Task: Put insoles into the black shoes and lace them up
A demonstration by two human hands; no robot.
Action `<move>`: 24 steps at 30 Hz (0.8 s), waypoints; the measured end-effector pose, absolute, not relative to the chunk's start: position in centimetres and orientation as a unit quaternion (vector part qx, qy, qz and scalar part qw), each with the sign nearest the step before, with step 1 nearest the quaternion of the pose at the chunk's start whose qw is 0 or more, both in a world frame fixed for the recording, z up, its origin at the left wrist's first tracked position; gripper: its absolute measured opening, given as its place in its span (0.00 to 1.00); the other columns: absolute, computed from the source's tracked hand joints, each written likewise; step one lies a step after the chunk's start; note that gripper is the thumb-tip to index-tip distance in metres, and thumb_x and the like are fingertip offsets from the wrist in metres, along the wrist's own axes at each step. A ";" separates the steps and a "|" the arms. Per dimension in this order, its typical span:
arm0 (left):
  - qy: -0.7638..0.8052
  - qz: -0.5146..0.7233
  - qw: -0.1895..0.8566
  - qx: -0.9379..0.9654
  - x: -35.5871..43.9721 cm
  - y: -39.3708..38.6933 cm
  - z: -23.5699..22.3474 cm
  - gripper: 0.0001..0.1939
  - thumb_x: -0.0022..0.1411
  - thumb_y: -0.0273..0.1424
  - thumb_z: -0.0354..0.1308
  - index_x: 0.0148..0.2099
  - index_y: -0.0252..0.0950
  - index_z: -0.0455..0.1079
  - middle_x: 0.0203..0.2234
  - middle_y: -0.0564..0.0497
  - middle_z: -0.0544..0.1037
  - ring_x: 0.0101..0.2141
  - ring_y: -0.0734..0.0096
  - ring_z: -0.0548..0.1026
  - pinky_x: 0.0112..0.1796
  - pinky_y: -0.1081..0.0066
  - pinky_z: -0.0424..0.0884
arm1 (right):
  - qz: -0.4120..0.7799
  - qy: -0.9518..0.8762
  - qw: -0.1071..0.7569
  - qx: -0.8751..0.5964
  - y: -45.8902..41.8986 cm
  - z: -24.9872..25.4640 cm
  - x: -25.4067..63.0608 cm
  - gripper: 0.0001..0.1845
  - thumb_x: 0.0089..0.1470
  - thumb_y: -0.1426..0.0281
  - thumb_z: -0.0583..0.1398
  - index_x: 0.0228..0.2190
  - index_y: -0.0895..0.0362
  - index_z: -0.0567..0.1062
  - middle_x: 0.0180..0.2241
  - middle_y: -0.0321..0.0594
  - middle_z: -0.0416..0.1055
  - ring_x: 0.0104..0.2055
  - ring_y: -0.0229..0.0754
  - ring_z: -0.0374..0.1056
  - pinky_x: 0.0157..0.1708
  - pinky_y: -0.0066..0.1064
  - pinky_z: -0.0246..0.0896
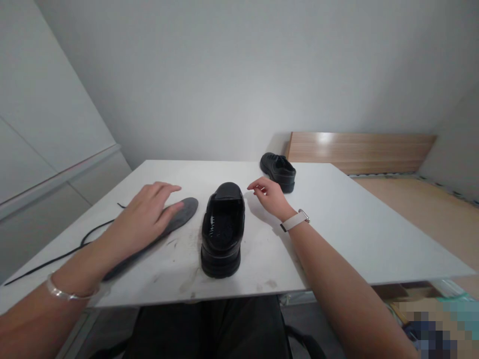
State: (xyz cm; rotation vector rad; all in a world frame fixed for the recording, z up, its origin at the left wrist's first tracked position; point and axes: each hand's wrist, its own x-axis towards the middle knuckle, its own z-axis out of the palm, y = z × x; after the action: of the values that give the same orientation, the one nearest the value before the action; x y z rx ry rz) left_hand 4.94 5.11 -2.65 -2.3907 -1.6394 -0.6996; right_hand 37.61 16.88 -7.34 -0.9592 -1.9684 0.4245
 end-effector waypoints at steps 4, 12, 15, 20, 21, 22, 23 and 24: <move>-0.633 -0.083 0.073 -0.766 0.8 7.9 -5.0 0.30 0.66 0.48 0.48 0.56 0.29 0.71 0.45 0.32 0.76 0.47 0.40 0.74 0.49 0.48 0.70 | 0.169 -0.796 0.438 -0.382 16.8 -7.3 37.7 0.15 0.53 0.81 0.54 0.33 0.57 0.79 0.35 0.40 0.76 0.36 0.39 0.69 0.36 0.32 0.64; -0.621 -0.095 0.003 -0.778 1.2 9.7 -5.8 0.24 0.58 0.41 0.55 0.52 0.33 0.72 0.40 0.37 0.77 0.41 0.47 0.77 0.45 0.53 0.72 | 0.185 -0.782 0.446 -0.394 16.8 -7.5 37.8 0.13 0.53 0.79 0.54 0.32 0.57 0.79 0.34 0.41 0.76 0.36 0.39 0.70 0.36 0.32 0.65; -0.605 -0.170 0.009 -0.778 2.3 8.8 -3.1 0.16 0.60 0.39 0.52 0.43 0.36 0.73 0.33 0.43 0.76 0.34 0.55 0.75 0.40 0.57 0.72 | 0.179 -0.774 0.456 -0.402 16.6 -7.1 37.7 0.13 0.53 0.78 0.54 0.32 0.57 0.79 0.34 0.41 0.76 0.34 0.39 0.70 0.36 0.33 0.64; -0.598 -0.416 -0.120 -0.674 3.9 5.4 2.1 0.14 0.62 0.43 0.57 0.44 0.39 0.69 0.27 0.52 0.72 0.24 0.70 0.70 0.23 0.70 0.65 | 0.185 -0.725 0.533 -0.395 13.3 -4.6 35.9 0.11 0.58 0.74 0.55 0.34 0.56 0.78 0.37 0.42 0.75 0.37 0.40 0.71 0.36 0.33 0.67; -0.576 -0.465 -0.156 -0.654 4.3 4.8 2.9 0.14 0.61 0.41 0.59 0.44 0.39 0.68 0.28 0.53 0.73 0.23 0.72 0.70 0.22 0.72 0.65 | 0.187 -0.718 0.549 -0.384 12.1 -3.8 35.1 0.10 0.60 0.72 0.55 0.35 0.56 0.78 0.38 0.42 0.75 0.38 0.40 0.71 0.37 0.33 0.67; -0.547 -0.505 -0.182 -0.642 4.9 4.3 3.6 0.13 0.61 0.39 0.60 0.44 0.40 0.67 0.29 0.54 0.73 0.23 0.73 0.71 0.22 0.73 0.65 | 0.189 -0.718 0.555 -0.374 10.7 -2.9 34.3 0.09 0.61 0.69 0.56 0.37 0.55 0.77 0.39 0.42 0.76 0.39 0.40 0.72 0.39 0.33 0.68; -0.513 -0.536 -0.204 -0.639 5.5 4.0 4.1 0.12 0.60 0.36 0.61 0.43 0.40 0.66 0.29 0.55 0.73 0.23 0.74 0.71 0.22 0.74 0.66 | 0.196 -0.720 0.556 -0.365 9.2 -1.9 33.4 0.10 0.63 0.66 0.57 0.40 0.54 0.77 0.41 0.42 0.75 0.40 0.40 0.72 0.40 0.33 0.68; -0.476 -0.561 -0.221 -0.640 6.2 3.8 4.5 0.11 0.59 0.34 0.62 0.42 0.39 0.65 0.29 0.55 0.73 0.22 0.76 0.71 0.22 0.75 0.67 | 0.213 -0.723 0.550 -0.360 7.7 -0.9 32.5 0.12 0.64 0.63 0.57 0.45 0.53 0.76 0.44 0.43 0.75 0.41 0.40 0.71 0.40 0.33 0.69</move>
State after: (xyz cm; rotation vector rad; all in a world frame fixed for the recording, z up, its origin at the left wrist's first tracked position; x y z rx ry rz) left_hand 6.25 3.78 4.54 -2.3531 -1.7525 -2.0652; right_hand 32.52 7.66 -0.92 -0.8516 -1.7124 0.5047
